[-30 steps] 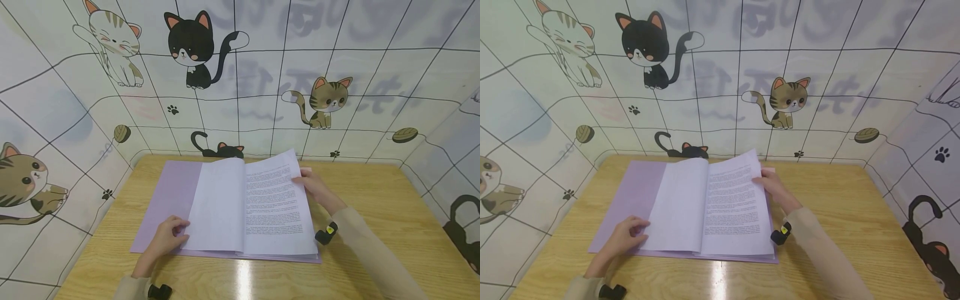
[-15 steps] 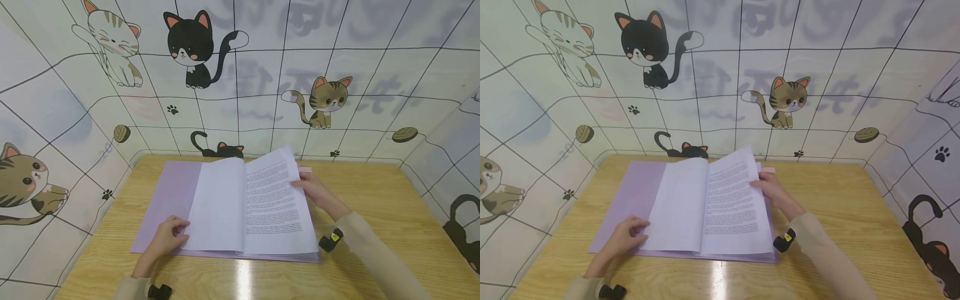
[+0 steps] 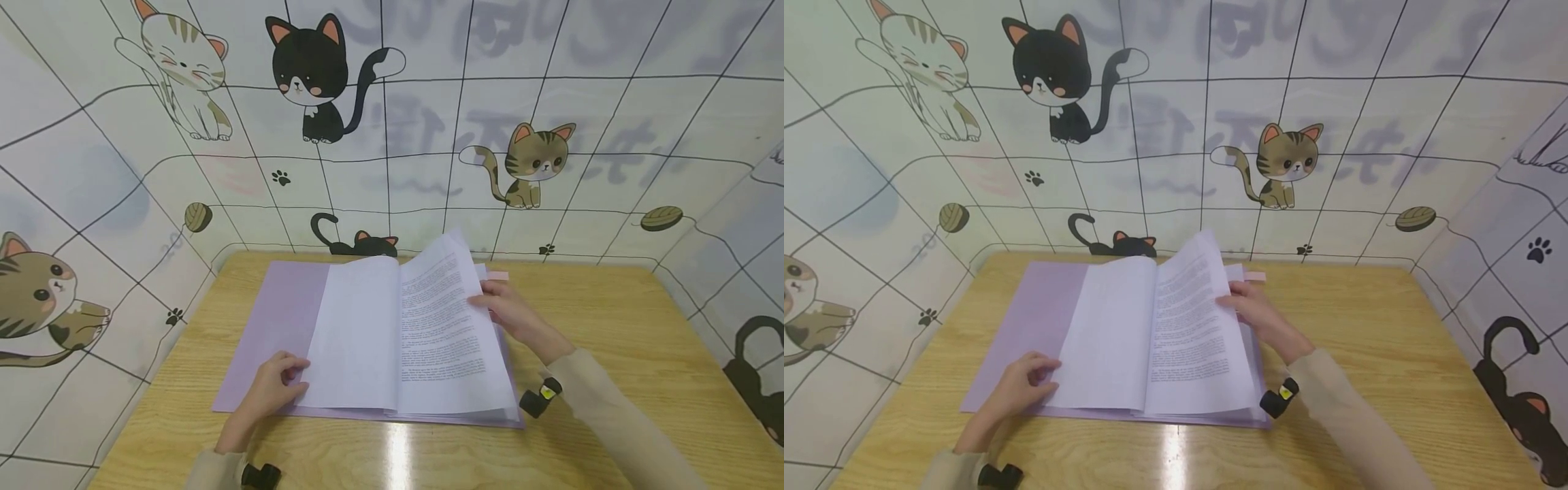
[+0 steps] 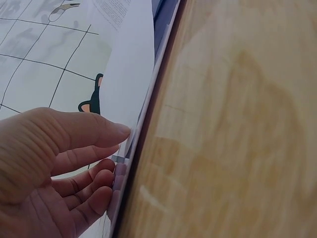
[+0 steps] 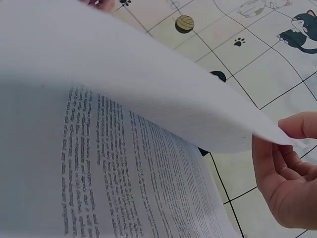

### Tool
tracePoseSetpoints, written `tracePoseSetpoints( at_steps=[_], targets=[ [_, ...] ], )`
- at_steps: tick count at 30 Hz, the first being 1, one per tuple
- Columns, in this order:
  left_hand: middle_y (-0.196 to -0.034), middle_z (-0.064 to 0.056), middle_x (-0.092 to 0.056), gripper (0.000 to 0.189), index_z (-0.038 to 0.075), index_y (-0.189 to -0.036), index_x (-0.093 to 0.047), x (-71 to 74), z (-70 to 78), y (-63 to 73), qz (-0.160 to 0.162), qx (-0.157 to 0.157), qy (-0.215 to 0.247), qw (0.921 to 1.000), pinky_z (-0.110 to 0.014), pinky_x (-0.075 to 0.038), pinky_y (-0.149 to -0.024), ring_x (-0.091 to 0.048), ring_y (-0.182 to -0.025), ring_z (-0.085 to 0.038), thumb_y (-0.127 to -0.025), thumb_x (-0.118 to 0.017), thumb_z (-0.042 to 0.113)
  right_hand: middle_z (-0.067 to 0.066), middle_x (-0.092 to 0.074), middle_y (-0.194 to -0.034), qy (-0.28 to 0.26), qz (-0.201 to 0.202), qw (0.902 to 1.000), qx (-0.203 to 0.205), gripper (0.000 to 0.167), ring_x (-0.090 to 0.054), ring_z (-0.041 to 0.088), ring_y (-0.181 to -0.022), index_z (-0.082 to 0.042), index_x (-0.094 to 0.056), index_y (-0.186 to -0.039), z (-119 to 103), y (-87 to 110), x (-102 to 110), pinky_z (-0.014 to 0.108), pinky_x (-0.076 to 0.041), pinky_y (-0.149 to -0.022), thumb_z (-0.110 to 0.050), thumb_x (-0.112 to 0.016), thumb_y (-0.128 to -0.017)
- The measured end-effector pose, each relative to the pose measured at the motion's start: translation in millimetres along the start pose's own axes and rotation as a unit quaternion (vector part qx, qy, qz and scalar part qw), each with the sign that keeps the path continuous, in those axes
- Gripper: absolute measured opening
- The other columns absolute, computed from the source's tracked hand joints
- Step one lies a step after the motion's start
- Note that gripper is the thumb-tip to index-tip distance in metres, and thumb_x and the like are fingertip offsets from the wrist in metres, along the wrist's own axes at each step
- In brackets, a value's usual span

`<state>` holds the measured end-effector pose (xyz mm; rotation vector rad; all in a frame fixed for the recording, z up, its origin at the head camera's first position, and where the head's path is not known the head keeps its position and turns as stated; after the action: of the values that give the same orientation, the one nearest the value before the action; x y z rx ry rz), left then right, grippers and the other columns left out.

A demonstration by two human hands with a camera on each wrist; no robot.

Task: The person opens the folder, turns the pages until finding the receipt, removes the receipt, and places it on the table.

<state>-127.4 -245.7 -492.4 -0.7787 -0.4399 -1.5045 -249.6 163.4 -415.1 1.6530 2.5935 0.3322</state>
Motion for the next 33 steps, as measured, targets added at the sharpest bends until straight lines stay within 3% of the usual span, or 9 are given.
tracePoseSetpoints(
  at_steps=[12, 21, 24, 27, 33],
  targets=[
    [-0.079, -0.001, -0.051, 0.029, -0.002, -0.091, -0.069, 2.1, 5.9, -1.1, -0.004, 0.0, -0.008, 1.0, -0.023, -0.043, -0.06, -0.046, -0.07, -0.013, -0.064, -0.076, -0.009, 0.01, -0.059, -0.109, -0.042, -0.026, 0.9988, -0.004, 0.044, -0.062, 0.019, -0.09, 0.009, -0.038, -0.133, -13, -5.9, -14, 0.032, -0.051, -0.079, -0.01, -0.048, -0.094],
    [-0.082, -0.004, -0.053, 0.029, -0.003, -0.094, -0.067, 4.5, 19.7, -5.3, -0.033, 0.013, -0.072, 0.9968, -0.025, -0.041, -0.06, -0.044, -0.07, -0.014, -0.066, -0.077, -0.003, 0.006, -0.06, -0.102, -0.089, -0.047, 0.9949, 0.004, 0.042, -0.062, 0.017, -0.087, 0.009, -0.037, -0.131, -25, -11.8, -28, 0.03, -0.051, -0.076, -0.008, -0.047, -0.094],
    [-0.082, -0.004, -0.053, 0.029, -0.002, -0.092, -0.067, 5.5, 28.3, -6.1, -0.022, -0.005, -0.097, 0.9951, -0.026, -0.041, -0.06, -0.044, -0.069, -0.013, -0.065, -0.077, -0.002, 0.006, -0.06, -0.101, -0.101, -0.054, 0.9934, 0.005, 0.041, -0.062, 0.017, -0.086, 0.01, -0.037, -0.13, -28, -13.1, -32, 0.029, -0.051, -0.075, -0.007, -0.046, -0.094],
    [-0.081, -0.005, -0.053, 0.029, -0.001, -0.09, -0.067, 5.1, 40.8, -8.1, 0.002, -0.043, -0.109, 0.9931, -0.027, -0.042, -0.059, -0.045, -0.068, -0.012, -0.064, -0.077, -0.002, 0.005, -0.061, -0.1, -0.113, -0.053, 0.9922, 0.0, 0.04, -0.062, 0.017, -0.085, 0.008, -0.038, -0.13, -31, -14.5, -36, 0.029, -0.051, -0.074, -0.007, -0.046, -0.094],
    [-0.085, -0.008, -0.057, 0.028, -0.001, -0.09, -0.066, -3.5, 70.7, -10.2, 0.014, -0.115, -0.068, 0.991, -0.027, -0.045, -0.061, -0.051, -0.072, -0.019, -0.065, -0.077, -0.005, 0.003, -0.061, -0.099, -0.121, -0.056, 0.991, 0.008, 0.042, -0.063, 0.016, -0.083, 0.007, -0.037, -0.133, -33, -20.4, -44, 0.028, -0.051, -0.074, -0.008, -0.046, -0.094]
  ],
)
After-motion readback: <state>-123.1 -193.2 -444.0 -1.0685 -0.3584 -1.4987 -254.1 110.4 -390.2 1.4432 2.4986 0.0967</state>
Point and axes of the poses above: each hand's wrist, its own y-axis away from the middle knuckle, its own x-axis out of the back of the hand, z = x × y, the point moved 2 cm from there along -y, towards the middle knuckle
